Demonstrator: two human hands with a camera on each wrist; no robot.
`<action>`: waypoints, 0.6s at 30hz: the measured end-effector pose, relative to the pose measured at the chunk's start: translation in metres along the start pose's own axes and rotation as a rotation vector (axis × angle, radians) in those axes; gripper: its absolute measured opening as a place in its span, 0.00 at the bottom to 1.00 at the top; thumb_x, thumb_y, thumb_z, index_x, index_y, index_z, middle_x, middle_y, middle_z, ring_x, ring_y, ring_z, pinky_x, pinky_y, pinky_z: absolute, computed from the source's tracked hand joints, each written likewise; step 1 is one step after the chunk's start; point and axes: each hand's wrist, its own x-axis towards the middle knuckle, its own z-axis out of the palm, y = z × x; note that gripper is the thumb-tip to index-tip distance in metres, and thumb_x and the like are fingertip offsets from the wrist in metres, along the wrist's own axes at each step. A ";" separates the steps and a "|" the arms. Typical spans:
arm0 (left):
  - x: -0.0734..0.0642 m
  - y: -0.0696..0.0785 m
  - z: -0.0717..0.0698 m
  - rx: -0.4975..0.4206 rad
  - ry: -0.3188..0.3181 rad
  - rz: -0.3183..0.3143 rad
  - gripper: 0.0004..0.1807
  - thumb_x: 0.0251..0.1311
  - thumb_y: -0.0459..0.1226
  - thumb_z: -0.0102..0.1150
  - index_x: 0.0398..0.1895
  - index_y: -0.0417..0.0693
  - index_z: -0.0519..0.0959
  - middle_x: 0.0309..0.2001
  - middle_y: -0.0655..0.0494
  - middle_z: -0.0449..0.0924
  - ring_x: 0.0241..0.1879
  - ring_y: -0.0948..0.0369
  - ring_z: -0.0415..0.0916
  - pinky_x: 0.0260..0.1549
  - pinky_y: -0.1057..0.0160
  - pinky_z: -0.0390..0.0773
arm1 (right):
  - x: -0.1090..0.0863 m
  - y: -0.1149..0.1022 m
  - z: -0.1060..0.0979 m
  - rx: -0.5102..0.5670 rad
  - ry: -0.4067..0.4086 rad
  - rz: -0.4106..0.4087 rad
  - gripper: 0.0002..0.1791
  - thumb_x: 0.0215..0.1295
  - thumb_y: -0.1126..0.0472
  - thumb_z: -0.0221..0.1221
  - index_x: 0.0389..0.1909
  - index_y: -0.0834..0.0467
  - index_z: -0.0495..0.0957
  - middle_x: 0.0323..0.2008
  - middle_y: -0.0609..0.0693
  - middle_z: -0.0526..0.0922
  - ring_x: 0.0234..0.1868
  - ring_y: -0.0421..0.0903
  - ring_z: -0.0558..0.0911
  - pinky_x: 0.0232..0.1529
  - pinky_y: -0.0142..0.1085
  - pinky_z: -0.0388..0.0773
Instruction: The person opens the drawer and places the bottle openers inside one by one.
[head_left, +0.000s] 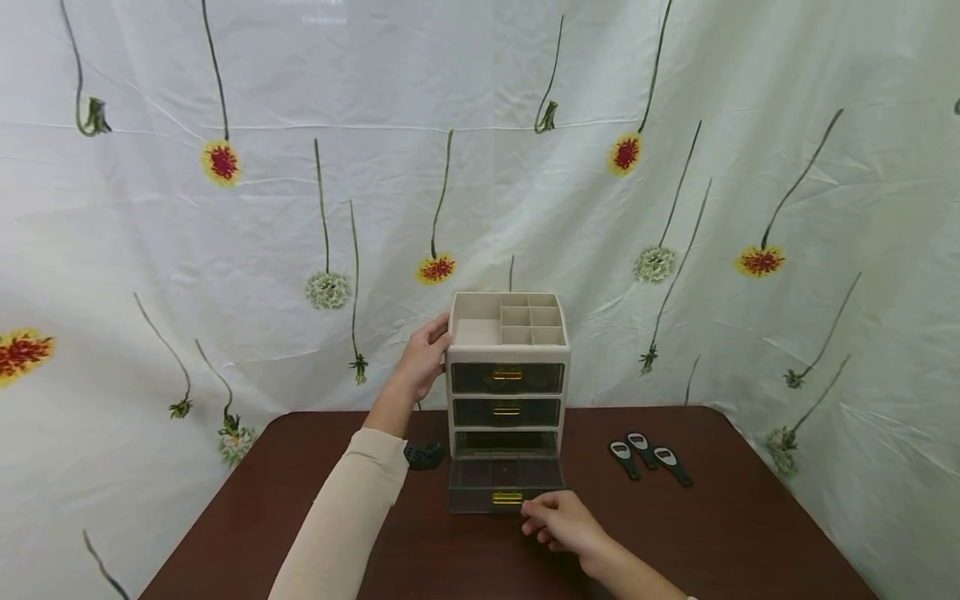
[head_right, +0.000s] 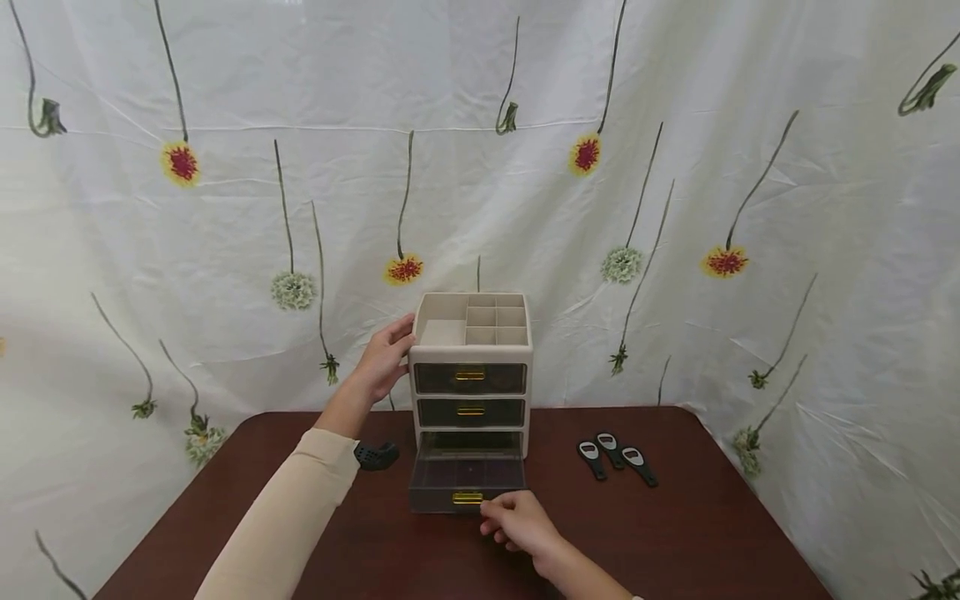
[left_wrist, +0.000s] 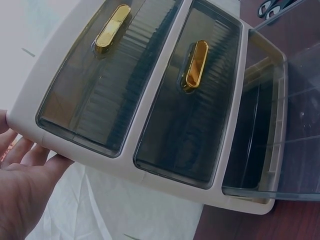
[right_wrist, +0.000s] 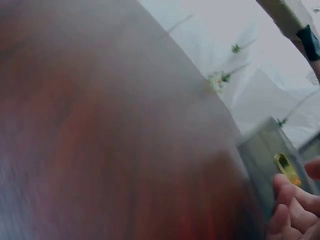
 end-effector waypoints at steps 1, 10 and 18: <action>0.000 0.000 0.000 -0.003 -0.004 0.001 0.29 0.81 0.30 0.40 0.82 0.41 0.54 0.80 0.43 0.54 0.75 0.47 0.56 0.67 0.35 0.62 | -0.002 -0.002 -0.006 -0.036 -0.005 -0.018 0.17 0.76 0.54 0.61 0.46 0.66 0.85 0.31 0.49 0.86 0.26 0.41 0.77 0.27 0.34 0.72; 0.000 0.002 0.002 -0.005 -0.004 0.011 0.29 0.82 0.30 0.41 0.82 0.40 0.54 0.80 0.43 0.54 0.75 0.47 0.56 0.67 0.35 0.61 | -0.012 -0.037 -0.053 -0.239 0.009 -0.153 0.15 0.71 0.57 0.66 0.49 0.65 0.84 0.37 0.53 0.84 0.33 0.51 0.80 0.34 0.45 0.78; 0.001 0.000 0.000 -0.007 -0.014 0.003 0.30 0.81 0.30 0.40 0.83 0.40 0.52 0.80 0.43 0.52 0.76 0.47 0.55 0.67 0.35 0.61 | -0.007 -0.054 -0.091 -0.456 0.234 -0.261 0.15 0.67 0.58 0.69 0.51 0.60 0.84 0.38 0.47 0.86 0.45 0.52 0.84 0.43 0.50 0.81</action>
